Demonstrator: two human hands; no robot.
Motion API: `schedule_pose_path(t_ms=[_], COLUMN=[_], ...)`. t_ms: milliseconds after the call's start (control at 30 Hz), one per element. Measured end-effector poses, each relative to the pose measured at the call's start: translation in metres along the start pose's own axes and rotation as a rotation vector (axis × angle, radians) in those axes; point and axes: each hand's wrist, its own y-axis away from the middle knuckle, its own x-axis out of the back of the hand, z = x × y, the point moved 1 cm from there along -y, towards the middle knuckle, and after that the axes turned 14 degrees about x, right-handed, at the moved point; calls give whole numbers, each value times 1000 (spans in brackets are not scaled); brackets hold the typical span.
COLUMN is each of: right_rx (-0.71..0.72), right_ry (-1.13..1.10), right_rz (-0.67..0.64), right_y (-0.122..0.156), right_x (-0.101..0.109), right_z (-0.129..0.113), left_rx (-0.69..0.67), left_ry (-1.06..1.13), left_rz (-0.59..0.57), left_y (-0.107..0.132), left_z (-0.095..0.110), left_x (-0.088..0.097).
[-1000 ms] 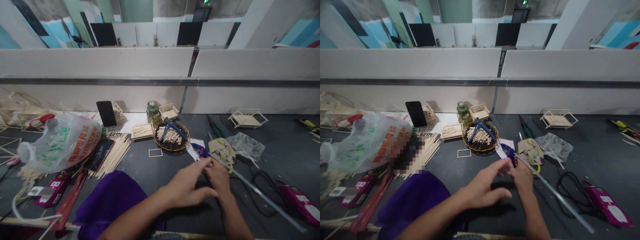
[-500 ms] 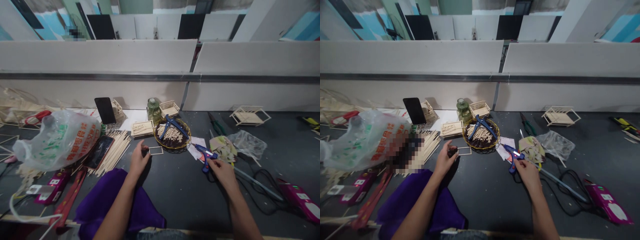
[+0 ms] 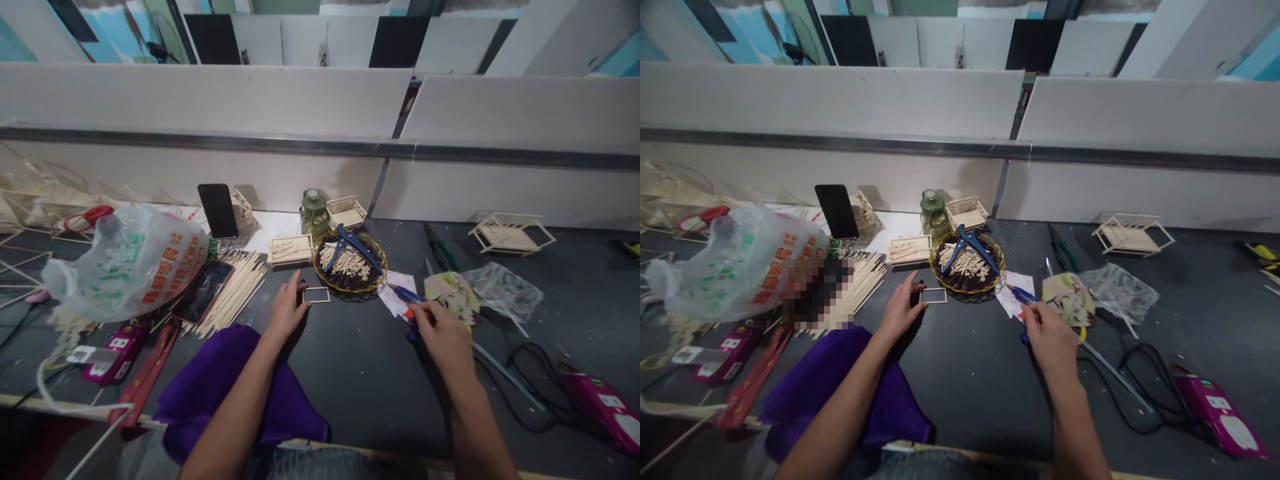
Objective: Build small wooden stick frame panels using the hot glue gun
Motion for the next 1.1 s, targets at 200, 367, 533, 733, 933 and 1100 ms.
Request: schedule_pose_path(t_ms=[200,367,533,733,933,1100], right_rx=[295,293,270,270,273,342], right_ry=[-175,40,131,197,253,259], right_rz=[-45,-265,-305,-421,-456,-455], right_y=[-43,-81,-111,-123,-121,-125], right_x=[-23,-49,-71,-86,-87,-88], right_z=[-55,-95,-112,-113,-107,-103], left_rx=[-30,-84,-91,-68,-76,-72], left_ry=[38,37,26,6,46,53], left_rz=[-105,-187,-256,-284,-296,-297], left_y=[6,10,9,9,8,7], left_z=[6,5,6,7,1,-2], left_x=[0,-2,-2,-2,-5,-6])
